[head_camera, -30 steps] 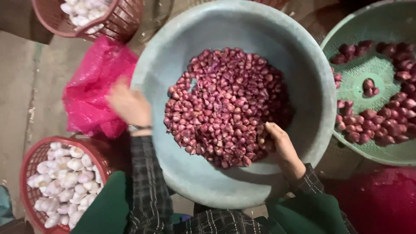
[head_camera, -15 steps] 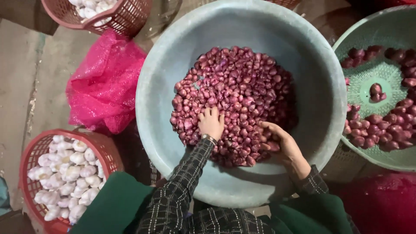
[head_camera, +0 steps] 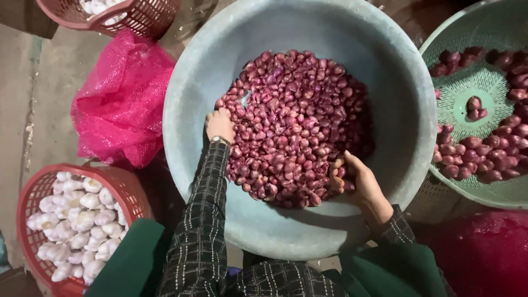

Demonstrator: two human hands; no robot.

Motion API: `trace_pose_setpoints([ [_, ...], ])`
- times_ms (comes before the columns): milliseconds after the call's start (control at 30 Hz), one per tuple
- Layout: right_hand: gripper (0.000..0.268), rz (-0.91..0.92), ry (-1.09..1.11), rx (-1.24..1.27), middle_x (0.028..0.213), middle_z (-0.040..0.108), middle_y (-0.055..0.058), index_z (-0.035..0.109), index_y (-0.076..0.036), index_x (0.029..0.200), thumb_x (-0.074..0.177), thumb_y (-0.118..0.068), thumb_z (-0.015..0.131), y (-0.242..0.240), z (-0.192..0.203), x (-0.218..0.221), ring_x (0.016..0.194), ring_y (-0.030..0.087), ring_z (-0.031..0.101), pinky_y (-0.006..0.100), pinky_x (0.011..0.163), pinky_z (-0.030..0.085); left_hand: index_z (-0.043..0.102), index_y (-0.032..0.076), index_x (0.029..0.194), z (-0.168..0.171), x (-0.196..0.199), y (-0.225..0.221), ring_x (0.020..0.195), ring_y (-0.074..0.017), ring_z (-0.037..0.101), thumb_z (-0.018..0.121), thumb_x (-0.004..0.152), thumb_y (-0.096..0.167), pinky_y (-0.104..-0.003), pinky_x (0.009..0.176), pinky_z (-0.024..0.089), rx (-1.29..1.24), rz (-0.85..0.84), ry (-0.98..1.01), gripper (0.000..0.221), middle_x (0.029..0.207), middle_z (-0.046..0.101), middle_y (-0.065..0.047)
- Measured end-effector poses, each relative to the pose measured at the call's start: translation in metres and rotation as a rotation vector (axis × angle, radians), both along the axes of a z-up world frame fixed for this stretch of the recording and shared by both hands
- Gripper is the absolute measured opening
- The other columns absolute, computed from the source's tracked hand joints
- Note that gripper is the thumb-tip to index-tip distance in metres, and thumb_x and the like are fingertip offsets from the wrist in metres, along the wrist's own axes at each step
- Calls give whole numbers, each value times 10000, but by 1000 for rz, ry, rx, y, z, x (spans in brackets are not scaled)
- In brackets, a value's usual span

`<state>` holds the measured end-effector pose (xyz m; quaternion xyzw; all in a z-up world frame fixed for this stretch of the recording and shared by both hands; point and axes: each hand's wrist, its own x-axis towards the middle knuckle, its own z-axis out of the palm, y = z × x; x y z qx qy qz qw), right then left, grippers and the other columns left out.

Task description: Sorting small red onions from a large basin into a smaller basket by hand for inspection.

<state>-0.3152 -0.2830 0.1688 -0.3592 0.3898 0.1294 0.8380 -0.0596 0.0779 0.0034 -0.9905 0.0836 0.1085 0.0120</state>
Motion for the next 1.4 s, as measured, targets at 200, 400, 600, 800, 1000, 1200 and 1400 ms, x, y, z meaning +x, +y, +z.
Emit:
trace_pose_setpoints([
  [200,418,49,-31,25,652,646,187,685,-87,921,1029,-463,539,-2,-7,-2,397,245,521,193,348,205,458,62,1245,-28,-27,-2,1198,-452,561,933,680,162,-515,1040,513,-57,93,162,745,1286,575,-216],
  [400,414,111,-6,6,565,546,127,677,-98,942,1030,-474,527,-2,10,1,414,208,470,198,389,184,699,133,1025,58,-93,-78,1028,-353,662,730,814,188,-463,939,535,-419,-46,49,220,990,677,-115],
  [600,376,113,25,-14,617,576,153,690,-106,1041,1021,-452,544,-2,12,5,434,196,457,241,417,211,559,128,1189,67,-144,-152,1006,-415,688,547,951,114,-564,861,606,-377,-139,344,239,1233,563,-164],
  [800,335,53,91,50,862,670,184,640,-126,1181,1025,-410,557,2,17,5,598,274,589,307,515,321,594,163,1103,34,-135,-131,985,-412,692,654,888,186,-505,842,597,-493,-113,239,224,1049,621,-137],
  [1000,343,256,-72,-591,1141,736,71,774,-203,1211,871,-196,810,14,-5,-3,934,133,632,348,949,521,705,110,1174,99,-173,-159,931,-134,718,739,893,72,-287,809,613,-1417,136,556,286,1189,741,-82],
  [1200,295,179,-159,-752,991,738,20,799,-201,1150,859,-192,849,8,-46,-18,853,78,612,284,872,527,719,127,1223,151,-186,-186,964,-4,624,724,935,82,-199,925,551,-1513,180,695,292,1163,717,19],
  [1400,270,173,-190,-720,902,704,36,797,-155,1123,857,-182,842,8,-12,-9,841,92,570,324,851,518,697,57,1163,176,-184,-188,1027,-67,681,752,915,62,-229,874,588,-1671,247,784,254,1182,730,-63],
])
